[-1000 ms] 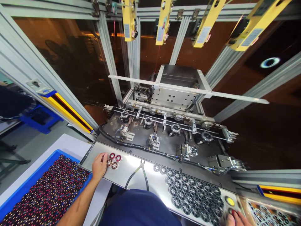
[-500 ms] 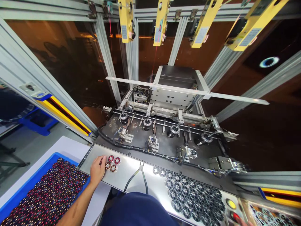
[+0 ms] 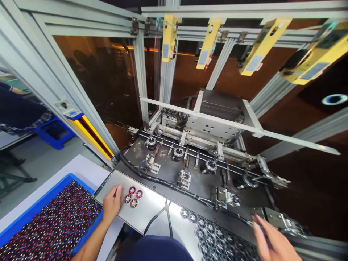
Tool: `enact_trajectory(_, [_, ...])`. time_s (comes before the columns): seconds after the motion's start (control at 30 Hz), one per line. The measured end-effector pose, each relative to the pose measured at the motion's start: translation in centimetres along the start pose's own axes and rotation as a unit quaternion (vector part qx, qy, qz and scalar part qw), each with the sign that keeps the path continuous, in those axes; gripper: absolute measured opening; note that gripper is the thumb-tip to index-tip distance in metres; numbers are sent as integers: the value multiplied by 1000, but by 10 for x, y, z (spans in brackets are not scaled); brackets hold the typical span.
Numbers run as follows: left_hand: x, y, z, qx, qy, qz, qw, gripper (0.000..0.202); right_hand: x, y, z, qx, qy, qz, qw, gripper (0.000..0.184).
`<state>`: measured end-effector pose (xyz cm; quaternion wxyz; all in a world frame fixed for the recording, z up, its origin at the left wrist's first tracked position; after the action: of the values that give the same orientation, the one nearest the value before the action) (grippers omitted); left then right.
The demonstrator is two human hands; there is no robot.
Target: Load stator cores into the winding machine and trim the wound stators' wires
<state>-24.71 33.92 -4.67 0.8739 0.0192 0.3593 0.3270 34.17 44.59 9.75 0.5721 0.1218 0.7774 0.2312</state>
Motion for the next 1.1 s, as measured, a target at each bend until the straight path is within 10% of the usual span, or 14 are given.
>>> enact_trajectory(0.13, [-27,-6,3,-19,-2,38,999,46,10,102,-179,-215,127,-27,968,26])
enact_trajectory(0.23, [-52,-17,3,-33,4,71,997,48,72,144,-285,-321,128,-175,922,26])
enact_trajectory(0.43, [-85,-38,2,-54,33,112,992,43,202,184,-391,-386,85,-274,877,23])
enact_trajectory(0.6, [-86,-30,14,-17,51,110,992,38,255,192,-407,-355,95,-318,874,27])
enact_trajectory(0.8, [-66,28,62,93,58,52,993,30,287,205,-368,-166,137,-383,898,29])
enact_trajectory(1.1, [51,170,170,315,95,-141,934,34,344,220,-336,199,172,-507,821,31])
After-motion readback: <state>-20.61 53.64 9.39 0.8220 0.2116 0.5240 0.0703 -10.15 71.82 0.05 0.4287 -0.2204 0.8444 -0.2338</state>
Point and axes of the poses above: each hand's wrist, its own y-axis towards the middle knuckle, its own x-axis out of the palm, z = x × y, the point moved 10 cm from there along y, towards the middle knuckle, and after that the axes turned 11 degrees about x, right-handed, at the moved point
